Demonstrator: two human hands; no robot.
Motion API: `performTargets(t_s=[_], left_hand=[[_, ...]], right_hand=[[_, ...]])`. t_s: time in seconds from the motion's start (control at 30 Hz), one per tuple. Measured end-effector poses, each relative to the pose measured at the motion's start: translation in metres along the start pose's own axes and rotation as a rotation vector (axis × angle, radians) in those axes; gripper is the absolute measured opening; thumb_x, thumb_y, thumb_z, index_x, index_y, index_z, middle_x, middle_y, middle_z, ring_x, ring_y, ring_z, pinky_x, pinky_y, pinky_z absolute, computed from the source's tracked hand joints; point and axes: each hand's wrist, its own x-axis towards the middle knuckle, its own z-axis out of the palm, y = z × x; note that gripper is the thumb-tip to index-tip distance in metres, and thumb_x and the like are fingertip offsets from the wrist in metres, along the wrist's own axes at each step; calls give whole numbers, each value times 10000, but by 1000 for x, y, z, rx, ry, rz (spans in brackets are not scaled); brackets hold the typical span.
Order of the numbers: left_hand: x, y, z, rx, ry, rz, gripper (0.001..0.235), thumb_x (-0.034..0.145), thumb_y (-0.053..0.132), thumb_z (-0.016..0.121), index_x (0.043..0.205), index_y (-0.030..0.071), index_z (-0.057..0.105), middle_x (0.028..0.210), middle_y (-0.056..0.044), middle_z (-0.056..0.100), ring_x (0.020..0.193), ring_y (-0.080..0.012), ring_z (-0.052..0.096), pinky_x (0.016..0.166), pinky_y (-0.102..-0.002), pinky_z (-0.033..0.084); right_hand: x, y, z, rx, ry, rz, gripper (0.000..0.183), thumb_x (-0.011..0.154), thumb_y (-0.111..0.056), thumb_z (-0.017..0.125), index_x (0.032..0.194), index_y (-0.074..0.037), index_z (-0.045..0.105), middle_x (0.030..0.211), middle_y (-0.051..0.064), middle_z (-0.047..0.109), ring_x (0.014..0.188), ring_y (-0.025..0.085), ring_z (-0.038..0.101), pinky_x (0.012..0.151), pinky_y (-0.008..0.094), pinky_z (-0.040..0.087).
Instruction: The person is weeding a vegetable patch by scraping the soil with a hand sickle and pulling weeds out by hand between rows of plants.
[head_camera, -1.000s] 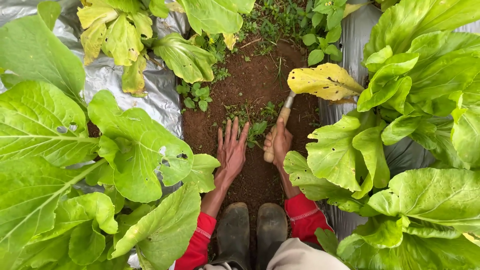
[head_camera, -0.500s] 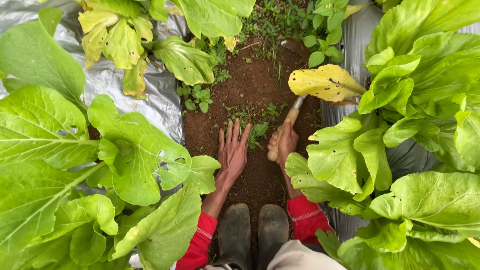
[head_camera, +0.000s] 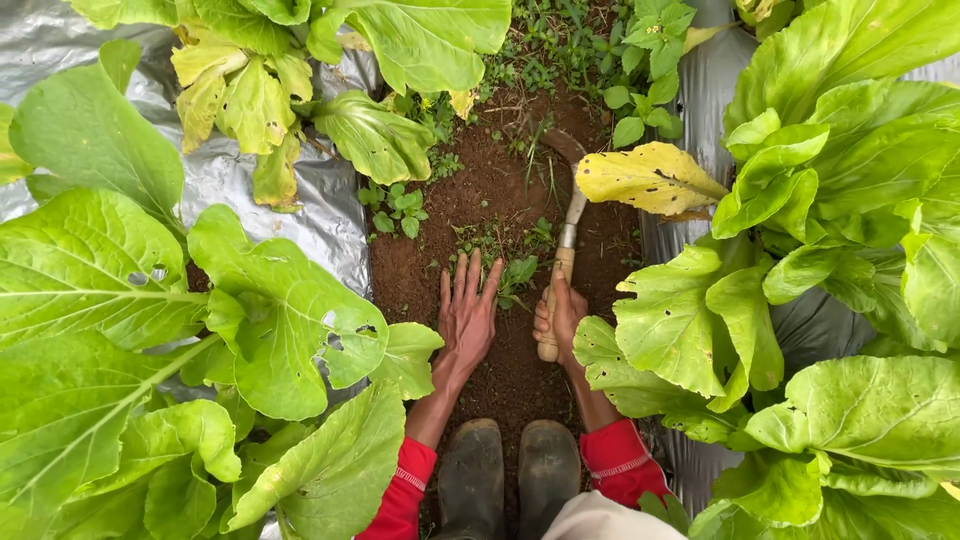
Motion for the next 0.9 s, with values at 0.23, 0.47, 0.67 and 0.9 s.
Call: performTargets(t_s=[0.23,0.47,0.67,0.9], left_hand=[[5,-6,9,-48,41,-1,686,986,179,598,1606,221,308,1661,-193,225,1538,-388,192,1205,-602,175],[1,-10,19,-20,74,7,710,967,193,619,1605,225,308,1659,-181,241,1540,-382,202,1209,-595,189],[7,-10,19,-88,117,-53,695,887,19,673,1517,234,473,1591,-162,387,1491,-348,333,1196,-569,247],[11,-40,46,-104,107,-17,739,812,-39,705,1480,211,512,1533,-155,454,1461,-350,388,1178,-558,317]], right_hand=[[8,10,7,-13,-95,-25,491,1043,-540,535,847,-91,505,577,23,442,385,123,435,323,335,440],[-8,20,18,3,-32,-89,501,1071,-565,435,884,-104,489,600,14,478,394,115,476,337,308,478],[-29,29,21,-16,-53,-31,504,1063,-567,454,872,-103,492,586,-1,468,386,100,464,329,284,468],[-47,44,26,31,-122,24,509,1058,-542,490,839,-82,489,564,6,436,374,104,444,319,304,456]])
